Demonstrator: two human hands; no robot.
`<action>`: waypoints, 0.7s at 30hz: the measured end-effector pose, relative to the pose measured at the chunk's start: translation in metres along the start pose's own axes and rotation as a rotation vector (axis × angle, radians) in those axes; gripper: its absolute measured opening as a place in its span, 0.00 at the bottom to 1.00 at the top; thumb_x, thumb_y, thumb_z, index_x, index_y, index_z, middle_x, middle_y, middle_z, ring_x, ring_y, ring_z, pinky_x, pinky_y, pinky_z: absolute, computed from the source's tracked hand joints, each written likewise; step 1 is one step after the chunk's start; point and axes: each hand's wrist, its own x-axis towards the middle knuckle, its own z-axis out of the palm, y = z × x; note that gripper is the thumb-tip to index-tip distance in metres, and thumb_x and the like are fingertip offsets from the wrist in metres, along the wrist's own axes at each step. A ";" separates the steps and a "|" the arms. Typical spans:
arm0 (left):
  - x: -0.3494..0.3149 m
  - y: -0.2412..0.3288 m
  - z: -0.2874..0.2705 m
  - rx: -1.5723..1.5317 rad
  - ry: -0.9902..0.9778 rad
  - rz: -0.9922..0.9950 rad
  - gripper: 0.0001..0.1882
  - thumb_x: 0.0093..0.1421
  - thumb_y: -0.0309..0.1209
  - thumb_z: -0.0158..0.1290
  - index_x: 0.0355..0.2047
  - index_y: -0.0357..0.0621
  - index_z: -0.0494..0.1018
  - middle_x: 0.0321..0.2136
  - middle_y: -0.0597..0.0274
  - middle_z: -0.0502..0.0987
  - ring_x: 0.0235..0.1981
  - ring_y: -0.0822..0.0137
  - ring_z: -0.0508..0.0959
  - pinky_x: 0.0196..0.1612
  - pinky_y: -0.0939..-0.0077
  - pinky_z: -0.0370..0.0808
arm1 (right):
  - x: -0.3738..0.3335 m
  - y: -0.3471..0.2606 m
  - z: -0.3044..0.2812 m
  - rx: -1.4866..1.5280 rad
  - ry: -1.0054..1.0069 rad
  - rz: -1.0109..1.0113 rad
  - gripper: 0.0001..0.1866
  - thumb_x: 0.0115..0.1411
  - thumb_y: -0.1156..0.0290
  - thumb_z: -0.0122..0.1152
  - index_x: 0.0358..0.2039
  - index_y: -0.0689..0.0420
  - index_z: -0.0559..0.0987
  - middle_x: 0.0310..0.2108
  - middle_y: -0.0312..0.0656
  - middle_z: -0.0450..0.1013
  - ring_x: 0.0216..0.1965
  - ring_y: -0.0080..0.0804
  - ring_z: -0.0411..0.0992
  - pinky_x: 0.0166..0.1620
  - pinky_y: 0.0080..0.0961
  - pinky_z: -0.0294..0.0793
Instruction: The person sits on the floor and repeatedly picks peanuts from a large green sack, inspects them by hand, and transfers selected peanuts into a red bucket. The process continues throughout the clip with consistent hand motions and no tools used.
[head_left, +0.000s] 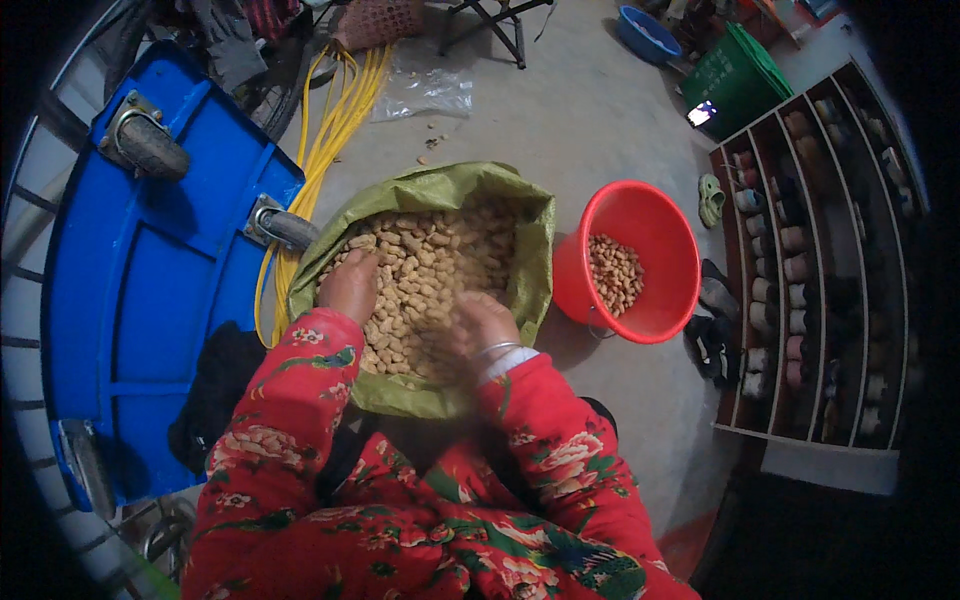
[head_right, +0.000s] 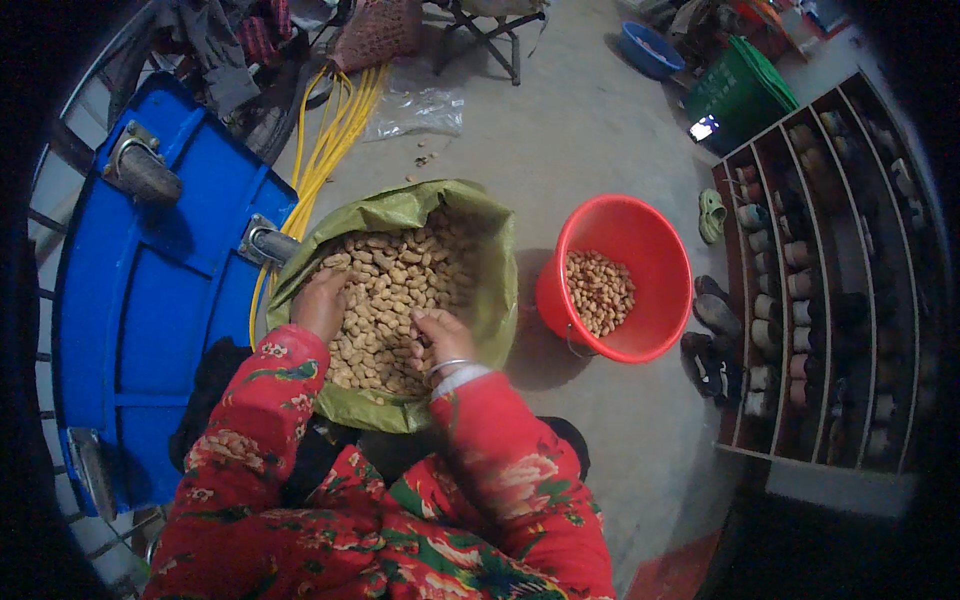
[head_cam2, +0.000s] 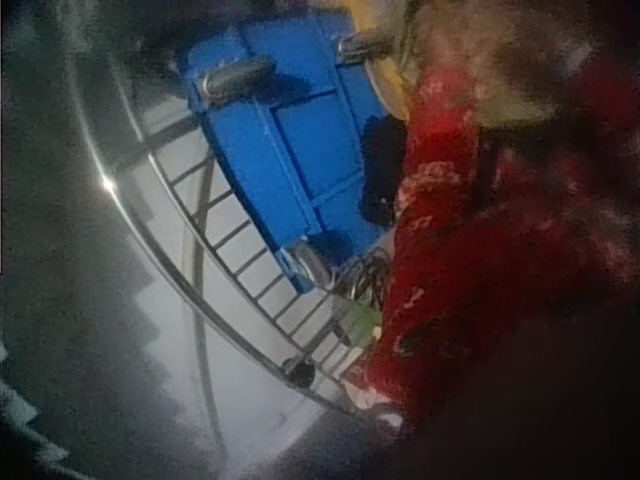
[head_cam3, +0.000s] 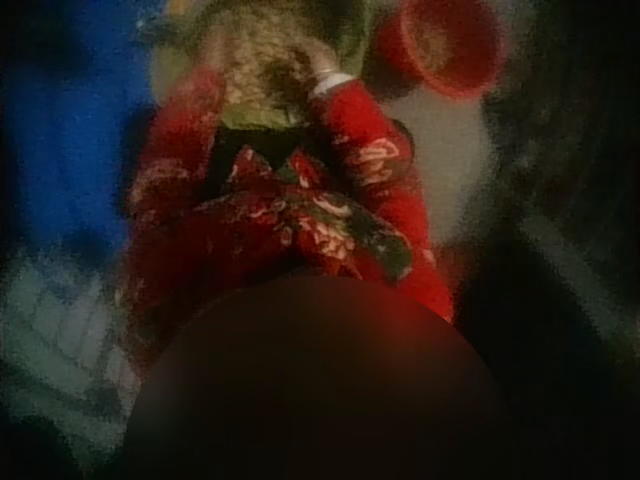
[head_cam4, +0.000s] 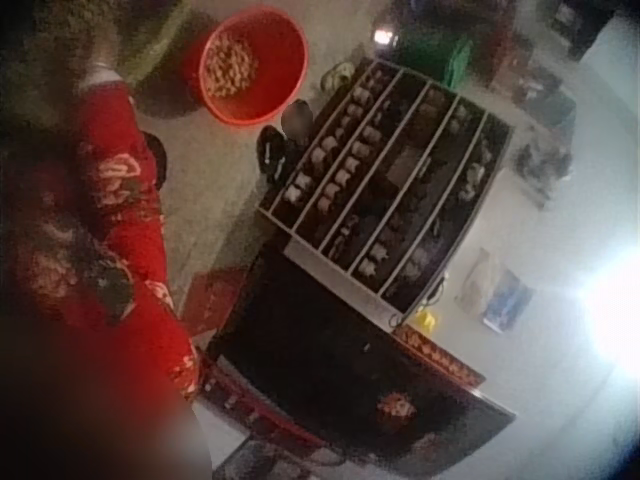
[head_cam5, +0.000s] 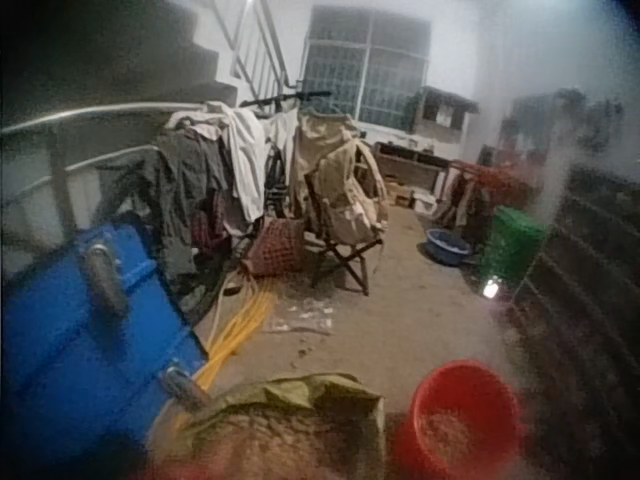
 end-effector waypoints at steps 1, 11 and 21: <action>0.000 0.001 0.002 0.025 -0.060 -0.024 0.13 0.45 0.24 0.43 0.34 0.46 0.69 0.27 0.55 0.68 0.28 0.54 0.70 0.30 0.65 0.68 | 0.000 0.000 -0.003 0.014 -0.003 -0.004 0.06 0.50 0.69 0.51 0.25 0.57 0.66 0.15 0.36 0.62 0.10 0.23 0.58 0.10 0.19 0.55; -0.006 0.083 -0.033 -0.689 0.073 0.055 0.10 0.46 0.26 0.48 0.31 0.40 0.68 0.29 0.55 0.68 0.32 0.58 0.69 0.35 0.72 0.67 | 0.000 0.014 -0.004 0.056 -0.220 0.220 0.16 0.54 0.56 0.40 0.32 0.55 0.67 0.22 0.39 0.68 0.17 0.29 0.67 0.12 0.21 0.65; -0.023 0.107 -0.054 -0.640 0.063 0.324 0.11 0.43 0.25 0.49 0.30 0.37 0.66 0.33 0.54 0.66 0.36 0.61 0.67 0.39 0.73 0.65 | -0.015 0.011 0.005 0.246 -0.251 0.149 0.17 0.50 0.56 0.48 0.37 0.50 0.67 0.30 0.37 0.66 0.30 0.28 0.67 0.31 0.21 0.69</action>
